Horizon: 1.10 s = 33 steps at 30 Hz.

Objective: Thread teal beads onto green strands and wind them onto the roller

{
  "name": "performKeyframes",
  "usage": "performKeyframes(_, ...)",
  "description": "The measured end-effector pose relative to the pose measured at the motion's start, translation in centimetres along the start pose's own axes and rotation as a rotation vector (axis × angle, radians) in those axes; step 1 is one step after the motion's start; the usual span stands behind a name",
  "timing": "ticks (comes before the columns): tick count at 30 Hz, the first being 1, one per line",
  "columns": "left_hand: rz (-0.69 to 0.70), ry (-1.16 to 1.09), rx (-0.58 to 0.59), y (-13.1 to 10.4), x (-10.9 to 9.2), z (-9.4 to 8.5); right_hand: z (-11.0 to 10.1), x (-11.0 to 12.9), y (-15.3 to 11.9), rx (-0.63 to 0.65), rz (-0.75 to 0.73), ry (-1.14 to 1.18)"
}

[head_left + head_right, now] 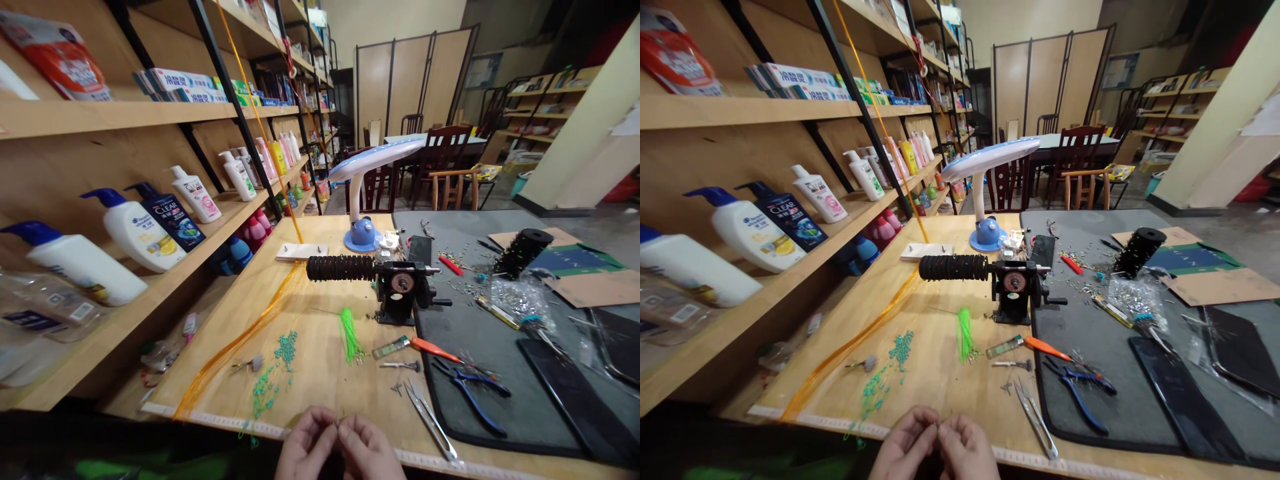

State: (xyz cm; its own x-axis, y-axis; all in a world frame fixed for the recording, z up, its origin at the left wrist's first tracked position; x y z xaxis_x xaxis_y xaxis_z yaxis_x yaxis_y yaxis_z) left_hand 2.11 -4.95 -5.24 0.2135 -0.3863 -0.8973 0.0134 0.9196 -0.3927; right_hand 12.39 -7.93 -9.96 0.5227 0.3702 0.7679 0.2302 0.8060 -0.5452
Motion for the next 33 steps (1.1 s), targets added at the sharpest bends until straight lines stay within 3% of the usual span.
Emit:
performKeyframes(8, 0.087, -0.002, 0.024, 0.0, -0.2, -0.2, 0.5, 3.2, -1.1, 0.118, 0.031, -0.089)
performKeyframes(11, 0.059, -0.046, 0.074, 0.0, -1.0, 0.0, 0.8, 5.0, -1.7, 0.128, -0.051, -0.149)
performKeyframes(14, 0.000, -0.118, 0.081, 0.1, -2.1, 0.2, 0.8, 6.6, -2.1, 0.147, -0.212, -0.273)
performKeyframes(18, -0.101, -0.220, 0.086, 0.3, -3.6, 0.3, 0.5, 7.9, -2.0, 0.170, -0.478, -0.602)
performKeyframes(25, -0.144, -0.169, 0.190, 0.5, -5.0, 0.5, 0.9, 8.9, -2.3, 0.301, -1.177, -1.026)
performKeyframes(28, -0.180, -0.125, 0.195, 0.6, -5.2, -0.1, 0.6, 10.1, -2.1, 0.314, -1.285, -1.140)
performKeyframes(33, -0.167, -0.033, 0.202, 1.1, -4.8, -1.7, -0.6, 12.1, -0.8, 0.267, -1.306, -1.246)
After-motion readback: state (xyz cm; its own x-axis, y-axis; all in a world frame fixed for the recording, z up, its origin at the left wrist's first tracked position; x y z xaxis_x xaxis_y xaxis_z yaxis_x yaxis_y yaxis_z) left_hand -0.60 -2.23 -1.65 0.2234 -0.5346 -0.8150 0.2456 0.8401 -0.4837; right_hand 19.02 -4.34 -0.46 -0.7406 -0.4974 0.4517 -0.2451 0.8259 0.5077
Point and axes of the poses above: each hand's wrist, its own y-axis towards the middle knuckle, its own z-axis out of the palm, x = y × z, the point moved 2 cm from there along y, towards the middle knuckle, and after that the axes turned 14 degrees about -x, right-handed, at the moved point
